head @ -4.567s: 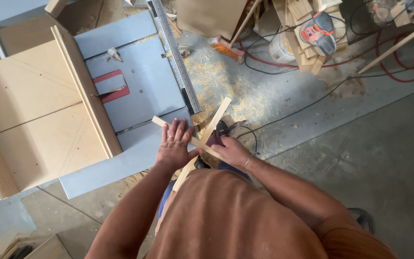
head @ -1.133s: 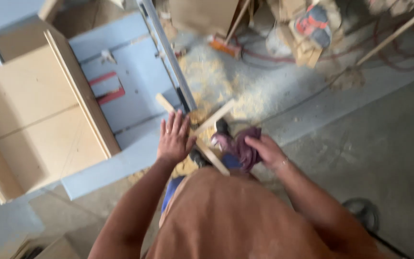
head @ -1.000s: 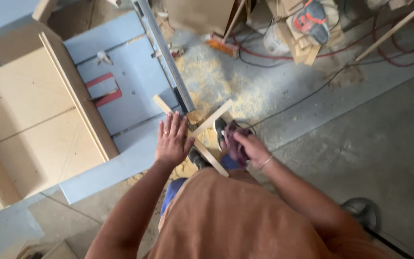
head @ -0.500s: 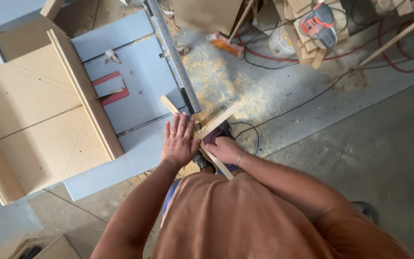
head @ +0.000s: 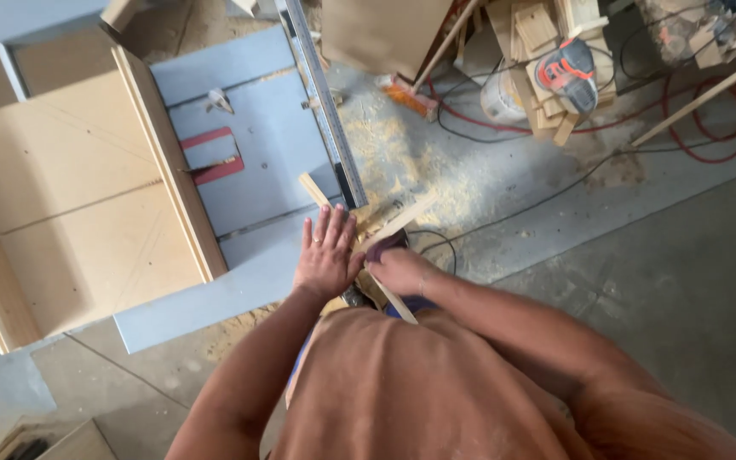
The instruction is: Sanding wooden components and assembling a decorative structure on a workbench.
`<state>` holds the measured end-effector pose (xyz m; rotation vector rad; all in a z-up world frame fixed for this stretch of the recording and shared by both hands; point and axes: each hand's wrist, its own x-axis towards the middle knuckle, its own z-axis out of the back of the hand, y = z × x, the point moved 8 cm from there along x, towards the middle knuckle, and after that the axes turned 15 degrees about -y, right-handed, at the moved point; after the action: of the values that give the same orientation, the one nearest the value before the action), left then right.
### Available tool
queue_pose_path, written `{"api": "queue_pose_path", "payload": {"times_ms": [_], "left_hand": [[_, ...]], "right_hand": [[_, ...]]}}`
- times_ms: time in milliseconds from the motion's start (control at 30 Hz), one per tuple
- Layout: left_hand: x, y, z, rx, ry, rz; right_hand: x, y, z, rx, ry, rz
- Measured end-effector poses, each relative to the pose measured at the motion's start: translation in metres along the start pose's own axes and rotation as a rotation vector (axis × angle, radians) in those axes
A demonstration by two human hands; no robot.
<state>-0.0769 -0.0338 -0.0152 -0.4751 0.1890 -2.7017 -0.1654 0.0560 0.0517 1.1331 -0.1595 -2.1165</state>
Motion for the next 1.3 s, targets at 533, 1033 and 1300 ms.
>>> {"api": "queue_pose_path", "payload": {"times_ms": [533, 1033, 1300], "left_hand": [[0.005, 0.0, 0.002, -0.009, 0.106, 0.024], [0.002, 0.002, -0.003, 0.009, 0.216, 0.044], [-0.004, 0.002, -0.01, 0.014, 0.24, 0.066]], "right_hand": [[0.018, -0.057, -0.022, 0.317, -0.102, -0.044], [0.036, -0.105, -0.065, 1.022, -0.345, 0.059], [-0.004, -0.057, 0.002, 0.658, -0.429, -0.085]]}}
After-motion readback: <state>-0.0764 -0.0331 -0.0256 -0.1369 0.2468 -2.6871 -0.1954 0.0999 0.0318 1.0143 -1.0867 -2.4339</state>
